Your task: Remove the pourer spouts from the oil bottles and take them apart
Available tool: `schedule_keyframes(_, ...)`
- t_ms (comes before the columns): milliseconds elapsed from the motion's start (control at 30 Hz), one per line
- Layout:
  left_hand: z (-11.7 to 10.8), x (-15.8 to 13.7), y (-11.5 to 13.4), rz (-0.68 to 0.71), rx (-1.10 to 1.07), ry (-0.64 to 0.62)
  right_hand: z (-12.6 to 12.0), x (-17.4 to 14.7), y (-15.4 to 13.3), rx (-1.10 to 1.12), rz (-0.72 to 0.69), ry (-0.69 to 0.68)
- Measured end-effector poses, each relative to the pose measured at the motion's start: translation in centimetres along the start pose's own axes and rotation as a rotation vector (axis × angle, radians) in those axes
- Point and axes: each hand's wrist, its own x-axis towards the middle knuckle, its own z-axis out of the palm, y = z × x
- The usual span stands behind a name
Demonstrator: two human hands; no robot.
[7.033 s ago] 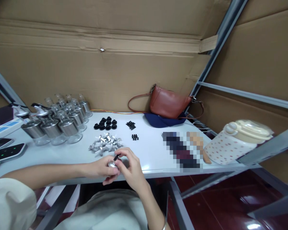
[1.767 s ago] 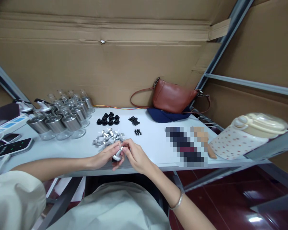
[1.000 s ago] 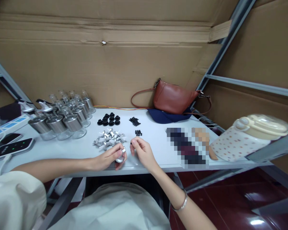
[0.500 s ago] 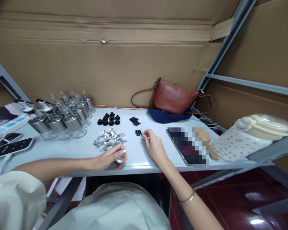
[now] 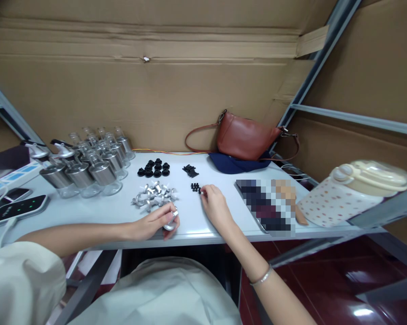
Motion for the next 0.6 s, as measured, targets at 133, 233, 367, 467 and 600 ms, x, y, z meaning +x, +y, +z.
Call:
schedule_keyframes(133, 0.02, 0.01, 0.03, -0.003, -0.007, 0.005, -0.01, -0.07, -0.33, -0.030, -0.025, -0.029)
schedule_keyframes(233, 0.02, -0.02, 0.01, -0.006, -0.019, 0.006, -0.21, -0.08, -0.59, -0.035, -0.042, -0.040)
schedule_keyframes(367, 0.01, -0.01, -0.03, -0.015, -0.013, 0.010, -0.59, -0.16, -0.94, -0.017, -0.060, -0.028)
schedule_keyframes(467, 0.01, 0.03, -0.02, -0.018, -0.017, 0.012, -0.65, -0.27, -1.04, 0.010, -0.108, -0.067)
schedule_keyframes(600, 0.08, 0.02, 0.08, -0.014, -0.021, 0.016, -0.35, -0.38, -0.89, -0.010, -0.098, -0.086)
